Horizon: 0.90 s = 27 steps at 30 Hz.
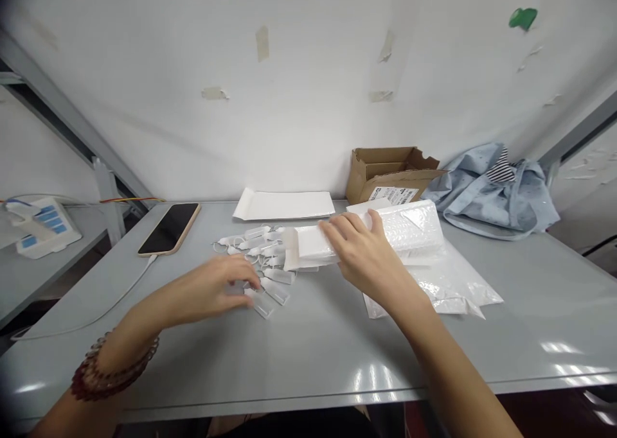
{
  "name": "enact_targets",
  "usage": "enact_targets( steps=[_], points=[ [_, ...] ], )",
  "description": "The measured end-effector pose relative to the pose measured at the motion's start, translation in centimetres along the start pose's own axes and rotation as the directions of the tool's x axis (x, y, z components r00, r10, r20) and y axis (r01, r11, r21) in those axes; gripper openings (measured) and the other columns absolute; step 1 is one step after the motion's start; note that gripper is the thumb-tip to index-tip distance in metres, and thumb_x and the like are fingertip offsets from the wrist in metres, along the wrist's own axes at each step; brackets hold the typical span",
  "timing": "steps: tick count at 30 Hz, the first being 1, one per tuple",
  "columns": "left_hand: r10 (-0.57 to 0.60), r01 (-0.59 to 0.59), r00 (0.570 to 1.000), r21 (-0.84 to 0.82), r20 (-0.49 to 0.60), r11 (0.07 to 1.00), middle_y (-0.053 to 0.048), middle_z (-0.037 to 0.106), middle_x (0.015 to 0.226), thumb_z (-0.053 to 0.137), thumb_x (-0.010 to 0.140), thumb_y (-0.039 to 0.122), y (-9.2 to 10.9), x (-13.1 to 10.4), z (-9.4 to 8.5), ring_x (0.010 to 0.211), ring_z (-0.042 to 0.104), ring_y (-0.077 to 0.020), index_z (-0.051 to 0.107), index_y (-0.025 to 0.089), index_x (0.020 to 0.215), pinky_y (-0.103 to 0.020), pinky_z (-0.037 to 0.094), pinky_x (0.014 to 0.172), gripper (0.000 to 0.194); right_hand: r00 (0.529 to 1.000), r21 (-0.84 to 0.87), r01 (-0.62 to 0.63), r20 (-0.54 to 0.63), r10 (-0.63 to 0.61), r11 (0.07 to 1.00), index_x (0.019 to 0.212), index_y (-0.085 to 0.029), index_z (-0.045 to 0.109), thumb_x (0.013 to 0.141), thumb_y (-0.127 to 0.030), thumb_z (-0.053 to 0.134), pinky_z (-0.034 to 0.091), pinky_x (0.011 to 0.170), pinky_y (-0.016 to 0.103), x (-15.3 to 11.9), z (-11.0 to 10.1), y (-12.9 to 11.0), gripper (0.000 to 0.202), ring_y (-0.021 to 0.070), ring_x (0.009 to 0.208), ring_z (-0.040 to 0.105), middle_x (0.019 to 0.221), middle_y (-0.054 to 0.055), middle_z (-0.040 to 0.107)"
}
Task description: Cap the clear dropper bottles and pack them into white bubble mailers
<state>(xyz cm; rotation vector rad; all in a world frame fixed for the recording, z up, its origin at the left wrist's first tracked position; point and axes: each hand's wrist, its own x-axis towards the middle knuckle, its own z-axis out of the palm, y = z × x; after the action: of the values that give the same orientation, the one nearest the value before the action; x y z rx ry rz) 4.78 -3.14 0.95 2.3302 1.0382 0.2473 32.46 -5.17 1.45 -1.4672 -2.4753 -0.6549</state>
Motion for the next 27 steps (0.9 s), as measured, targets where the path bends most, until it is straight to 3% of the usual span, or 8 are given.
enact_targets(
  steps=[5, 9, 13, 17, 19, 23, 25, 27],
  points=[
    [-0.003, -0.018, 0.994, 0.187, 0.11, 0.982, -0.005, 0.063, 0.088, 0.051, 0.071, 0.008, 0.1, -0.1, 1.6, 0.087, 0.057, -0.0223, 0.064, 0.019, 0.08, -0.031, 0.043, 0.072, 0.019, 1.0, 0.04, -0.014, -0.019, 0.014, 0.999, 0.126, -0.019, 0.043, 0.066, 0.006, 0.041, 0.027, 0.098, 0.056, -0.1, 0.3, 0.5, 0.065, 0.0275, 0.114, 0.05, 0.122, 0.011, 0.059],
    [0.043, -0.048, 0.991, 0.039, 0.13, 0.998, -0.002, 0.062, 0.084, 0.054, 0.07, 0.012, 0.8, -0.5, 0.4, 0.081, 0.056, -0.0189, 0.063, 0.02, 0.078, -0.028, 0.043, 0.071, 0.015, 1.0, 0.094, 0.013, -0.024, -0.011, 0.995, 0.124, -0.019, 0.045, 0.067, 0.004, 0.042, 0.028, 0.097, 0.057, 0.0, 0.6, 0.3, 0.062, 0.0275, 0.115, 0.051, 0.121, 0.011, 0.059],
    [0.035, -0.038, 0.998, -0.058, -0.055, 0.998, 0.0, 0.065, 0.087, 0.059, 0.077, 0.025, 1.7, -0.5, -0.9, 0.075, 0.056, -0.0164, 0.065, 0.022, 0.086, -0.026, 0.043, 0.067, 0.011, 0.999, 0.12, 0.038, -0.019, -0.036, 0.992, 0.124, -0.018, 0.046, 0.069, 0.003, 0.042, 0.029, 0.096, 0.056, 0.2, 1.1, 0.0, 0.059, 0.0276, 0.115, 0.05, 0.12, 0.012, 0.06],
    [-0.004, 0.038, 0.948, 0.101, -0.32, 0.994, -0.001, 0.065, 0.077, 0.056, 0.082, 0.03, 1.6, 0.3, 0.1, 0.065, 0.055, -0.0155, 0.065, 0.021, 0.086, -0.026, 0.039, 0.058, 0.014, 0.999, 0.095, 0.049, -0.027, -0.047, 0.994, 0.122, -0.016, 0.046, 0.068, -0.001, 0.045, 0.027, 0.096, 0.056, 0.3, 1.3, -1.0, 0.057, 0.0282, 0.106, 0.053, 0.114, 0.012, 0.062],
    [0.054, 0.037, 0.936, 0.25, -0.348, 0.967, -0.002, 0.064, 0.071, 0.053, 0.084, 0.028, 1.4, 0.6, 1.0, 0.062, 0.055, -0.0162, 0.065, 0.019, 0.086, -0.027, 0.039, 0.057, 0.015, 0.998, 0.078, 0.058, -0.025, -0.056, 0.995, 0.121, -0.014, 0.047, 0.066, -0.003, 0.046, 0.025, 0.096, 0.057, 0.4, 1.2, -1.8, 0.056, 0.0285, 0.101, 0.053, 0.109, 0.013, 0.063],
    [0.15, 0.0, 0.95, 0.482, -0.274, 0.876, -0.007, 0.066, 0.082, 0.046, 0.087, 0.019, 1.2, 0.9, 2.3, 0.066, 0.06, -0.0199, 0.065, 0.014, 0.089, -0.028, 0.039, 0.052, 0.02, 0.997, 0.078, 0.079, -0.02, -0.077, 0.994, 0.121, -0.015, 0.047, 0.064, -0.003, 0.047, 0.024, 0.096, 0.056, 0.5, 1.0, -3.3, 0.058, 0.0286, 0.098, 0.053, 0.108, 0.013, 0.063],
    [0.201, -0.066, 0.943, 0.445, -0.266, 0.893, -0.01, 0.067, 0.09, 0.044, 0.088, 0.016, 1.3, 1.0, 2.5, 0.073, 0.063, -0.0214, 0.065, 0.013, 0.092, -0.03, 0.045, 0.058, 0.022, 0.997, 0.088, 0.083, -0.013, -0.082, 0.993, 0.122, -0.015, 0.047, 0.065, -0.004, 0.047, 0.025, 0.096, 0.055, 0.5, 1.1, -3.7, 0.058, 0.0285, 0.098, 0.052, 0.108, 0.012, 0.063],
    [0.249, -0.162, 0.912, 0.272, -0.325, 0.949, -0.01, 0.068, 0.097, 0.045, 0.089, 0.014, 1.7, 0.9, 2.5, 0.086, 0.064, -0.0218, 0.066, 0.014, 0.096, -0.032, 0.05, 0.072, 0.022, 0.996, 0.105, 0.083, -0.022, -0.081, 0.991, 0.123, -0.015, 0.045, 0.065, -0.005, 0.047, 0.026, 0.095, 0.054, 0.5, 1.1, -3.8, 0.059, 0.0285, 0.098, 0.053, 0.11, 0.013, 0.063]
  ],
)
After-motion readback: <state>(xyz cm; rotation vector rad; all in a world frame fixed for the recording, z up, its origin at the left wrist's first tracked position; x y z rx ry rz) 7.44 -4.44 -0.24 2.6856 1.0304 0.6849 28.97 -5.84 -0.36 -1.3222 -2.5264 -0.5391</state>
